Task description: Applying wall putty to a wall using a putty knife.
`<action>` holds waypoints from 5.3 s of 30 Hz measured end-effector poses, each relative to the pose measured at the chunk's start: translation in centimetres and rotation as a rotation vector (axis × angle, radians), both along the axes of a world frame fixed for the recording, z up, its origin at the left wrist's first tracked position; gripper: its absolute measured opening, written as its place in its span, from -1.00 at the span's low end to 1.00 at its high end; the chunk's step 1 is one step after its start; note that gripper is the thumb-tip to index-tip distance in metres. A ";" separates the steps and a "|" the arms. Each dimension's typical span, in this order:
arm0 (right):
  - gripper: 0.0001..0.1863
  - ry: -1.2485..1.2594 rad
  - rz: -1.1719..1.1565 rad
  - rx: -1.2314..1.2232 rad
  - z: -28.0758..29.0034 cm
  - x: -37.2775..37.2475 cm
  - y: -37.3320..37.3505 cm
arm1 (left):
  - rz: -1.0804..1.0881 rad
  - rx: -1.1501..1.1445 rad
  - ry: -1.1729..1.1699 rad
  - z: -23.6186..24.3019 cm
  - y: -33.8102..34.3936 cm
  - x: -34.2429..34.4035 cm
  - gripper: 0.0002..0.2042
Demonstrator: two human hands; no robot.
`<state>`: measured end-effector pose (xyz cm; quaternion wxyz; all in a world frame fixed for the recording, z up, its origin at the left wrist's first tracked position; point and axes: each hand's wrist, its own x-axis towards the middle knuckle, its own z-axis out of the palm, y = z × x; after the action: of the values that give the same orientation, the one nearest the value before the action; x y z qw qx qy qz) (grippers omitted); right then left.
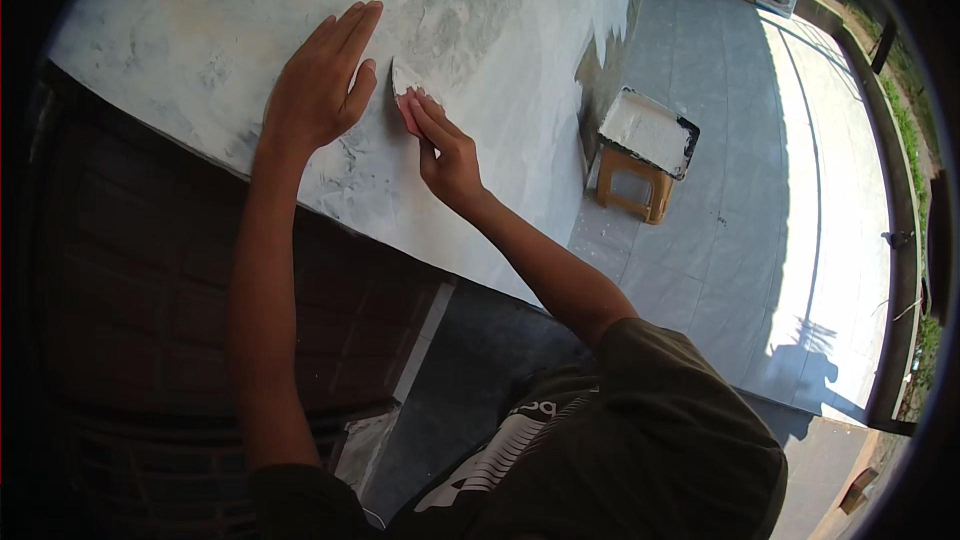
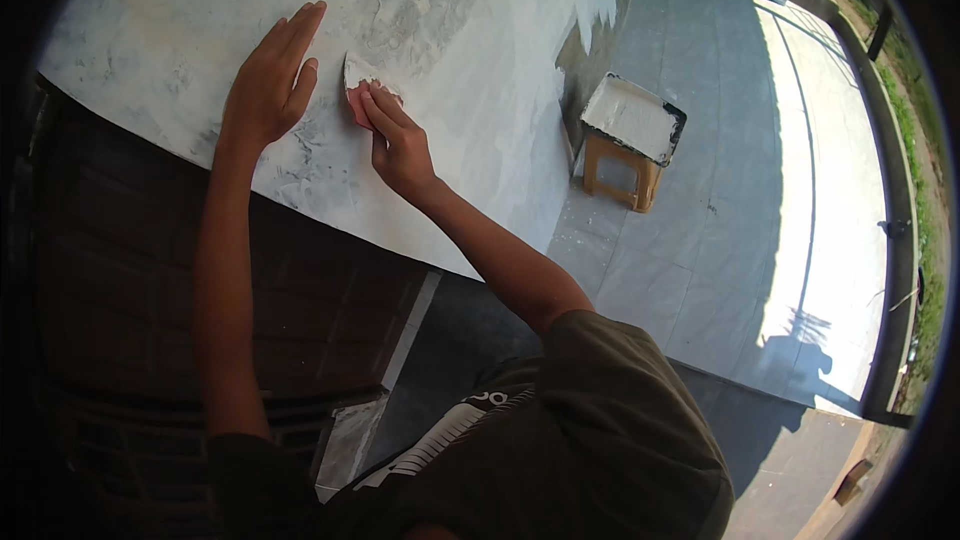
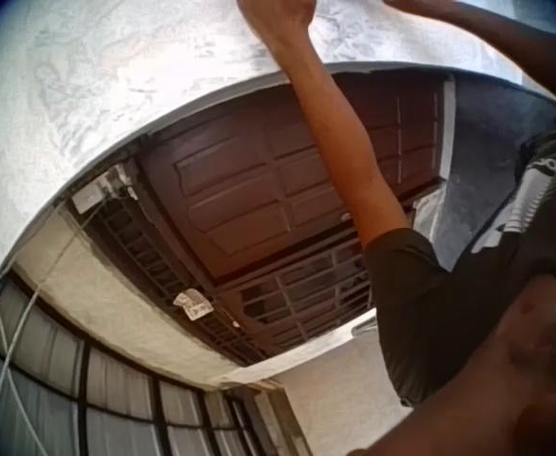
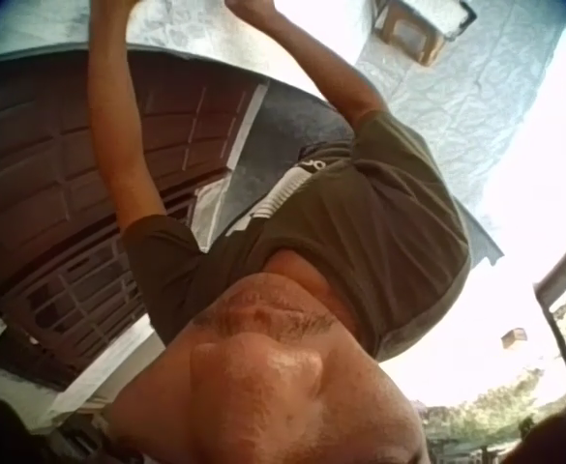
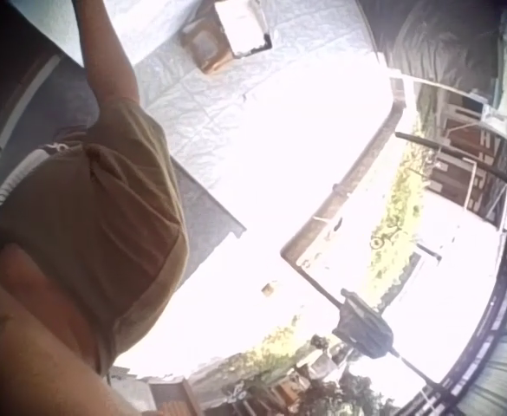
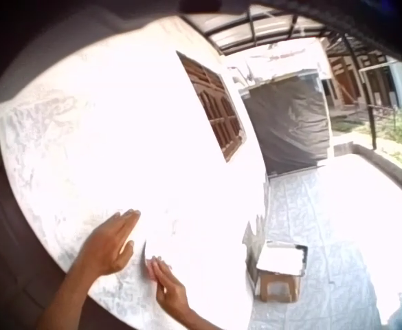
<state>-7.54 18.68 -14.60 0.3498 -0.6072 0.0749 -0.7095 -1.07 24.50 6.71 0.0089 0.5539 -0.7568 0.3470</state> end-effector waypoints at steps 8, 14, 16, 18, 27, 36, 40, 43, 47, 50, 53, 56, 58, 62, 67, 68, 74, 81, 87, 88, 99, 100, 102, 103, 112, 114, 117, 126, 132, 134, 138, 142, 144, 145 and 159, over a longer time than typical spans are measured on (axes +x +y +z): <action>-0.64 -0.290 0.520 0.614 -0.3 -3.5 -7.1 | 0.051 -0.014 -0.036 0.5 0.2 -0.4 -0.47; -0.44 -0.122 0.009 0.179 4.3 1.0 -11.0 | 0.037 0.009 -0.032 0.0 -0.7 -0.8 -0.46; -0.32 0.015 -0.174 0.134 3.6 3.5 -6.8 | 0.053 0.006 -0.023 0.1 -0.3 -0.5 -0.45; -0.29 0.035 -0.084 0.105 2.2 2.8 -2.4 | 0.069 0.001 -0.032 0.2 0.1 -0.1 -0.44; -0.58 -0.056 0.423 0.575 -4.7 -5.7 -0.5 | 0.098 0.004 -0.048 0.2 -0.3 -0.7 -0.43; -0.59 -0.021 0.027 0.502 2.6 -2.2 -11.1 | 0.184 0.023 -0.143 -0.3 -0.1 -0.4 -0.44; -0.53 -0.073 -0.029 0.282 4.3 1.0 -12.2 | 0.206 0.026 -0.187 -0.3 -0.9 -0.4 -0.44; -0.47 -0.041 -0.095 0.148 3.5 2.1 -8.9 | 0.220 0.034 -0.201 0.0 -0.7 -0.7 -0.43; -0.51 0.000 0.115 0.080 1.6 -1.2 -3.1 | 0.228 0.018 -0.226 0.0 -0.6 -0.3 -0.43; -0.63 0.032 0.423 0.382 -0.4 -4.1 -2.5 | 0.219 0.011 -0.205 -0.4 -0.8 -0.1 -0.44; -0.70 -0.160 0.365 0.561 -0.2 -3.9 -7.0 | 0.233 0.010 -0.206 -0.2 -0.7 -0.7 -0.44; -0.67 -0.043 0.238 0.650 2.8 -2.6 -10.8 | 0.231 0.014 -0.209 -0.2 -0.9 -0.9 -0.44; -0.55 -0.134 -0.004 0.329 3.9 0.2 -11.5 | 0.208 -0.013 -0.226 -0.3 -1.3 -1.3 -0.46; -0.34 0.034 -0.106 0.093 4.0 2.9 -4.8 | 0.230 0.013 -0.194 -0.1 -0.6 -0.6 -0.44; -0.41 0.108 0.302 0.134 -3.1 -4.1 1.6 | 0.203 -0.007 -0.190 -0.3 -0.7 -0.5 -0.44; -0.45 0.121 0.344 0.251 -4.3 -5.1 2.1 | 0.209 -0.010 -0.187 -0.3 -0.7 -0.5 -0.44; -0.56 0.178 0.233 0.602 -3.3 -6.7 -2.9 | 0.196 -0.036 -0.228 -0.4 -0.9 -0.6 -0.46; -0.58 -0.038 -0.001 0.321 1.9 -2.2 -11.4 | 0.214 -0.024 -0.244 -0.6 -0.8 -0.6 -0.44; -0.51 -0.076 -0.034 0.186 4.0 2.2 -11.8 | 0.225 -0.013 -0.234 -0.5 -1.1 -0.8 -0.44; -0.51 -0.074 -0.021 0.148 3.6 2.2 -10.4 | 0.218 -0.024 -0.233 -0.5 -1.1 -0.8 -0.45; -0.60 -0.102 0.433 0.591 -3.7 -4.3 -7.9 | 0.233 -0.016 -0.238 -0.5 -0.9 -0.5 -0.44; -0.60 -0.117 0.347 0.589 -2.7 -4.0 -9.8 | 0.237 -0.019 -0.247 -0.4 -0.8 -0.6 -0.45; -0.59 -0.090 0.109 0.577 0.3 -2.7 -12.3 | 0.231 -0.022 -0.243 -0.5 -1.0 -0.7 -0.45; -0.56 -0.056 0.095 0.518 1.4 -1.7 -12.9 | 0.225 -0.023 -0.239 -0.6 -1.1 -0.8 -0.45; -0.42 0.127 0.172 0.007 -3.1 -2.5 1.2 | 0.227 -0.002 -0.213 -0.5 -0.8 -0.4 -0.44; -0.48 0.146 0.320 0.224 -5.0 -4.8 2.0 | 0.234 0.000 -0.229 -0.4 -0.7 -0.4 -0.44; -0.56 0.175 0.227 0.440 -5.2 -5.9 -0.1 | 0.248 0.002 -0.249 -0.5 -1.0 -0.5 -0.43; -0.57 0.050 0.053 0.515 -0.8 -3.6 -9.7 | 0.281 0.009 -0.288 -0.7 -0.8 -0.3 -0.42; -0.58 -0.081 -0.010 0.275 2.4 0.2 -12.5 | 0.269 -0.002 -0.297 -0.8 -1.2 -0.4 -0.43; -0.55 -0.020 -0.002 0.277 1.9 0.2 -11.6 | 0.259 -0.012 -0.295 -0.8 -1.2 -0.3 -0.45; -0.42 -0.013 0.132 0.021 -0.6 -1.6 -6.4 | 0.292 0.016 -0.283 -0.6 -1.0 -0.6 -0.42; -0.59 0.099 0.401 0.413 -4.0 -4.1 -3.7 | 0.290 0.016 -0.269 -0.6 -0.6 -0.2 -0.42; -0.63 -0.040 0.389 0.554 -4.3 -4.4 -5.5 | 0.274 0.001 -0.282 -0.6 -0.9 -0.4 -0.44; -0.61 -0.071 0.273 0.544 -4.6 -3.4 -7.4 | 0.260 -0.014 -0.295 -0.6 -1.1 -0.6 -0.45; -0.44 0.132 0.255 0.127 -3.3 -3.9 0.4 | 0.245 0.000 -0.250 -0.6 -1.1 -0.3 -0.43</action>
<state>-11.43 19.03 -17.95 0.4693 -0.6337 0.0648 -0.6116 -1.42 23.38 6.15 -0.1275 0.5944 -0.6790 0.4114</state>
